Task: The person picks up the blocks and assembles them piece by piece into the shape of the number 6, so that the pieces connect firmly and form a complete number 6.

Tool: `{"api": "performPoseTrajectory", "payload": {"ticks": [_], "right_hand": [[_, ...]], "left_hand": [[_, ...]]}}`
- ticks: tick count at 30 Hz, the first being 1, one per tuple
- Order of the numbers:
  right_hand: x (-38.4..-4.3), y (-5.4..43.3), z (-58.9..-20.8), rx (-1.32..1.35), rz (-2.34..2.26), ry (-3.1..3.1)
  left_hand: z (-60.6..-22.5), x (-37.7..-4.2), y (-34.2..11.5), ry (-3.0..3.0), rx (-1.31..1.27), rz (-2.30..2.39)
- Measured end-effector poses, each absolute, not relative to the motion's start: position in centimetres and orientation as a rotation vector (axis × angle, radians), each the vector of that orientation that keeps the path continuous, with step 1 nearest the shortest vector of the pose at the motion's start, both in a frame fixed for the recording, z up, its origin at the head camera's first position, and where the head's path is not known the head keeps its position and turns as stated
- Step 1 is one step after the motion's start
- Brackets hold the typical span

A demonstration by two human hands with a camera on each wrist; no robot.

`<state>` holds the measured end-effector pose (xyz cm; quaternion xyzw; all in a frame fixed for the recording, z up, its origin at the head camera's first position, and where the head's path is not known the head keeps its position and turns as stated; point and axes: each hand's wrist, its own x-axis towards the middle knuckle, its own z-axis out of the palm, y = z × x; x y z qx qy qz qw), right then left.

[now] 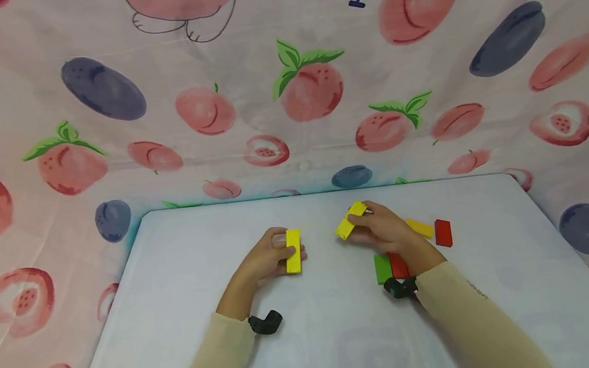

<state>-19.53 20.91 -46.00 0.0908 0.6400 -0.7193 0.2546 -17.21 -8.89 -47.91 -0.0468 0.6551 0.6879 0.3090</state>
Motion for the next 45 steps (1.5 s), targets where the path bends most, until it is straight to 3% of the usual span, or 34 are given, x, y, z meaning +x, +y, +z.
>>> {"api": "performPoseTrajectory", "payload": {"ticks": [25, 45], "right_hand": [[-21.9, 10.5, -49.1, 0.530, -2.108, 1.868], [-22.8, 7.5, -49.6, 0.578, -1.817, 2.266]], "left_hand": [[-48.3, -17.7, -11.6, 2.405, -0.004, 1.418], [-48.3, -17.9, -11.4, 2.577, -0.002, 1.188]]}}
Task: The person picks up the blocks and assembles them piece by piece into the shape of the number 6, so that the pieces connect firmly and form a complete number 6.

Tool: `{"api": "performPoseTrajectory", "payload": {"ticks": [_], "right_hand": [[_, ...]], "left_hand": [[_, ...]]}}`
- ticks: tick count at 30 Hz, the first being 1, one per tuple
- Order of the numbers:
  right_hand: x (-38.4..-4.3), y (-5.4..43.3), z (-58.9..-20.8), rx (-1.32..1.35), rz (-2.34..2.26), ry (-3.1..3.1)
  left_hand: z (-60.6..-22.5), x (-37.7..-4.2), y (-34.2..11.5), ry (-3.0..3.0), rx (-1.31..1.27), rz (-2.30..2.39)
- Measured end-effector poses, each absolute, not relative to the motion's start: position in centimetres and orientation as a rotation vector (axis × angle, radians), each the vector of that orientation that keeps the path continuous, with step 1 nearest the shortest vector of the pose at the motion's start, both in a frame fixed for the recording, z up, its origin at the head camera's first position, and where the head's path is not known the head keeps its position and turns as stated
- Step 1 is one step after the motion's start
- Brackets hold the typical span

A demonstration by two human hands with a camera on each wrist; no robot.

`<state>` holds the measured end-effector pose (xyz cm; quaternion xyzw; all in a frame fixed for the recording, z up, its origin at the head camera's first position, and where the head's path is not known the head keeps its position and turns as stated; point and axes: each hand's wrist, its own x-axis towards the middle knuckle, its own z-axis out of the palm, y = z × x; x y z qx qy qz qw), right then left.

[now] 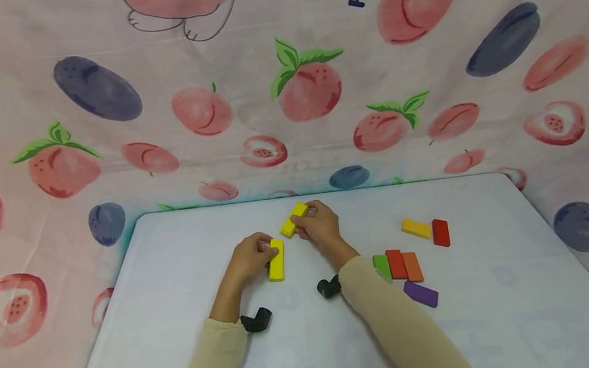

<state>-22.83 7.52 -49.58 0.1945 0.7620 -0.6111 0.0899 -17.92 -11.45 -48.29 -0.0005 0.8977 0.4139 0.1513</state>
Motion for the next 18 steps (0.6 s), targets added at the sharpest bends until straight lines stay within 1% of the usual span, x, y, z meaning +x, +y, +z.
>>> {"api": "performPoseTrajectory", "payload": {"ticks": [10, 18], "right_hand": [[-23.42, 7.68, -49.32, 0.610, -1.741, 2.229], [-23.62, 7.76, -49.62, 0.556, -1.717, 2.236]], "left_hand": [[-48.14, -17.83, -11.48, 2.570, 0.023, 1.171], [-48.16, -17.89, -11.62, 2.589, 0.040, 1.137]]}}
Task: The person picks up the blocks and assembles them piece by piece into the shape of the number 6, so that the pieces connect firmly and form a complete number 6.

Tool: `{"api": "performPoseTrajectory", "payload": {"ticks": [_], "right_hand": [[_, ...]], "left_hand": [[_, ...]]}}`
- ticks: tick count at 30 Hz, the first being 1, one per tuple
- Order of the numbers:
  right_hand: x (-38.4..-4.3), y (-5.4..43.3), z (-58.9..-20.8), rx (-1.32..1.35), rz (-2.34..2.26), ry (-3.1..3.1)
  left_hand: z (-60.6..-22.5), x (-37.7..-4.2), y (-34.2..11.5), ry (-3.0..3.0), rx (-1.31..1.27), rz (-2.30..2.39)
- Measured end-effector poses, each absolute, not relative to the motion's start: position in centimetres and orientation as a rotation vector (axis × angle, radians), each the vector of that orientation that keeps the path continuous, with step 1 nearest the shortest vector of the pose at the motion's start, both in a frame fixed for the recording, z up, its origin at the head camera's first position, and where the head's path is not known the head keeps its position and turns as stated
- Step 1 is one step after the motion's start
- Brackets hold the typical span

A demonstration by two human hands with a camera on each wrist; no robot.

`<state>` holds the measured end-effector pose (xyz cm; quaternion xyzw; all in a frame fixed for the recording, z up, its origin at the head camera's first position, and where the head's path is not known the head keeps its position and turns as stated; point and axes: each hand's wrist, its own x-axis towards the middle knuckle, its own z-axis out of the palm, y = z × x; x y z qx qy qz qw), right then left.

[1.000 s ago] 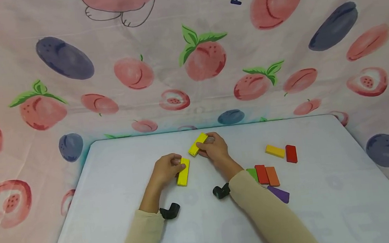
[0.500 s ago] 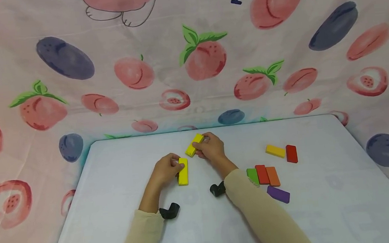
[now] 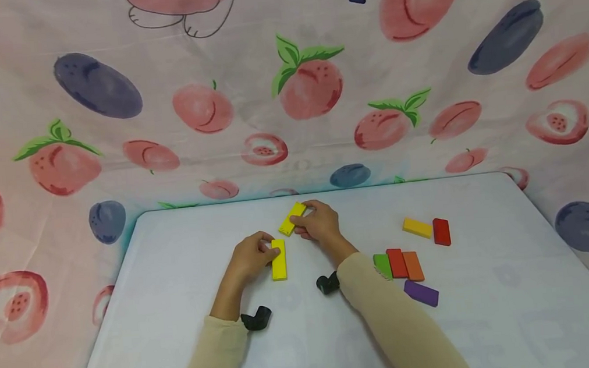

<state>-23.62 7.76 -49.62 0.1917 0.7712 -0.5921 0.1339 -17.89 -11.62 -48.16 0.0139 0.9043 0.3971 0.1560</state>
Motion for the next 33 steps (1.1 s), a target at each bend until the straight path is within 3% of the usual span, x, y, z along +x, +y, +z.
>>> {"api": "performPoseTrajectory", "payload": {"ticks": [33], "right_hand": [[-24.0, 8.4, -49.6, 0.490, -1.682, 2.145]], "left_hand": [[-48.5, -18.1, -12.5, 2.507, 0.085, 1.185]]}}
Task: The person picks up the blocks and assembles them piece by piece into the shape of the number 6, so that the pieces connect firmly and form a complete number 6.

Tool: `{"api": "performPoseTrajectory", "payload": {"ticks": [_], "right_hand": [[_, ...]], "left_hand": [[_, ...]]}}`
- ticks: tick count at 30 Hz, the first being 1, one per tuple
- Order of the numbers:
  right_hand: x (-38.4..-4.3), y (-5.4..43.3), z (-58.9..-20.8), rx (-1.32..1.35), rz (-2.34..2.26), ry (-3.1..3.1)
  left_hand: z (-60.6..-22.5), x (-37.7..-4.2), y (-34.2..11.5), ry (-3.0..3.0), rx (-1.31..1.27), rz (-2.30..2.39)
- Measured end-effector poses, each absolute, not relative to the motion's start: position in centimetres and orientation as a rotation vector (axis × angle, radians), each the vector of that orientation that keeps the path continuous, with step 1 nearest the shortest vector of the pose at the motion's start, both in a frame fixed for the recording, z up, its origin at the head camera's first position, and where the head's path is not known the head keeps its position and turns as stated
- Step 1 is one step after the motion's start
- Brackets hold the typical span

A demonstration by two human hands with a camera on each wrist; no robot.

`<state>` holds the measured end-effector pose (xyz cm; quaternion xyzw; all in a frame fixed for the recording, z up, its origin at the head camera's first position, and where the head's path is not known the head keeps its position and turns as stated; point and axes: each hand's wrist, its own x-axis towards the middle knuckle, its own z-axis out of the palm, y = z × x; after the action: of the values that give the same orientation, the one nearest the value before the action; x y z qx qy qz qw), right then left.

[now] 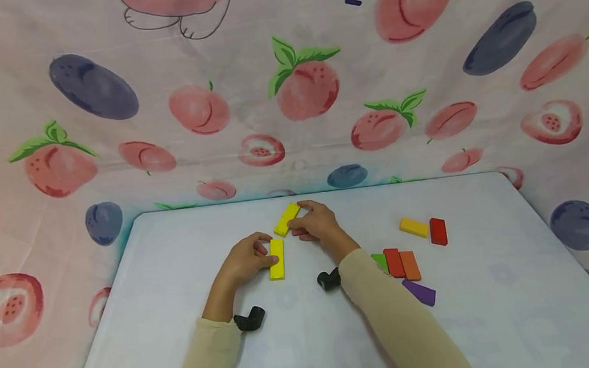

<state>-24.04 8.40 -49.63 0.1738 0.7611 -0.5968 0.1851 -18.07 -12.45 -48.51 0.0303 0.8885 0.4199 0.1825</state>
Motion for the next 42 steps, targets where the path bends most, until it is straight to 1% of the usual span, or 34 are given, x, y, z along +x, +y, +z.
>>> {"api": "performPoseTrajectory", "payload": {"ticks": [42], "right_hand": [[-24.12, 7.90, -49.50, 0.556, -1.618, 2.196]], "left_hand": [[-48.52, -17.82, -11.77, 2.582, 0.113, 1.120]]}}
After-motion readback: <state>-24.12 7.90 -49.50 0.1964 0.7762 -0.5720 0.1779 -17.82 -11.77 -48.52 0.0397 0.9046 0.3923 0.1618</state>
